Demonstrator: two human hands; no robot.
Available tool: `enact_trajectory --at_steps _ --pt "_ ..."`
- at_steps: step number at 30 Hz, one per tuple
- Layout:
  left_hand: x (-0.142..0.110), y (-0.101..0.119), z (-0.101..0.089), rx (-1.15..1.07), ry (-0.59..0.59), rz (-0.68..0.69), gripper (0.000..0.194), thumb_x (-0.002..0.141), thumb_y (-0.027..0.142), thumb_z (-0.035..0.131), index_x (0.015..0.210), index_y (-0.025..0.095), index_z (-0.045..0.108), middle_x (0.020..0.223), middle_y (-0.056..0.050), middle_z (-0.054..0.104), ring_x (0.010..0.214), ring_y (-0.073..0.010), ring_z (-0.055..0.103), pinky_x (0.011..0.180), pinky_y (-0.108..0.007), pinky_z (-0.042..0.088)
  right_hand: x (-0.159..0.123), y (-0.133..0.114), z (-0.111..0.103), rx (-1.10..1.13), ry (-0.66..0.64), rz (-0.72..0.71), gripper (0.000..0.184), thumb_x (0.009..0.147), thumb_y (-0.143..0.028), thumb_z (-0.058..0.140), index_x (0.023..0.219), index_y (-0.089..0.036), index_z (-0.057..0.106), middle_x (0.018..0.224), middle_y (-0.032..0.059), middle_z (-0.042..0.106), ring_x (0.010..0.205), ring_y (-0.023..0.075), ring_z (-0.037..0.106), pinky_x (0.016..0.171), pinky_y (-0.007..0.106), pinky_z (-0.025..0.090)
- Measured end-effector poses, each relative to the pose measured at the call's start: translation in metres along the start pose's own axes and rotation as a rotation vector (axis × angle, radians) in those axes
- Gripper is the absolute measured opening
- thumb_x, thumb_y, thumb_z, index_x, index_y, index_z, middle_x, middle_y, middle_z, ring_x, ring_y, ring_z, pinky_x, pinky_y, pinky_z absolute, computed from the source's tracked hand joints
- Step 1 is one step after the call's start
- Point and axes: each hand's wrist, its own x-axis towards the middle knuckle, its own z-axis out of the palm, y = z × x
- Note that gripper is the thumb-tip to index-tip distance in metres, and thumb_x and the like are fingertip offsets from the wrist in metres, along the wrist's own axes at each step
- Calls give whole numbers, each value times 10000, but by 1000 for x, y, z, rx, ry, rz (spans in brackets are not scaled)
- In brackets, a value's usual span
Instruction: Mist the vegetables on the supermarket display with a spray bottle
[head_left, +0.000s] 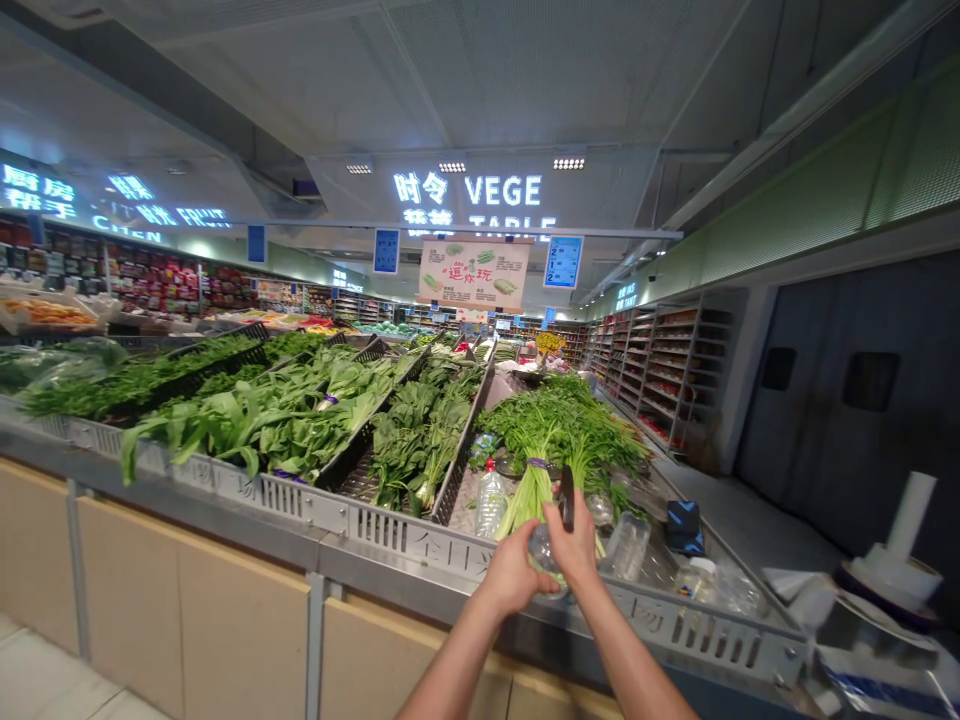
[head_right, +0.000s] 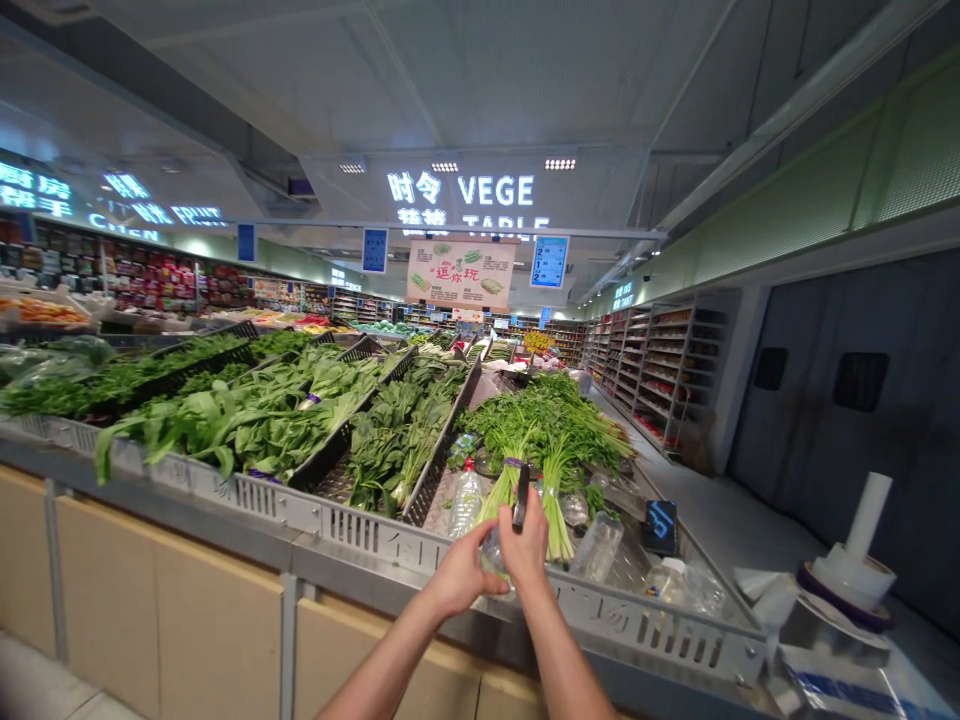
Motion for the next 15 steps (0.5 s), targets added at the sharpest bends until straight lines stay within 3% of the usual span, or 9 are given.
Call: enact_trajectory --at_steps 10,15 --pt "24 5 -10 -97 -1 23 758 391 193 758 1100 166 492 1045 -44 573 962 -224 499 867 -307 384 38 -10 7 -83 -70 27 264 662 -357 404 801 -187 551 677 21 597 664 174 553 612 267 405" --pt "33 7 -12 -99 10 10 759 396 177 754 1105 152 481 1054 -46 565 978 -226 490 869 -297 382 45 -13 9 -15 -104 -6 256 644 -342 428 810 -187 544 752 22 608 706 163 553 650 263 399"
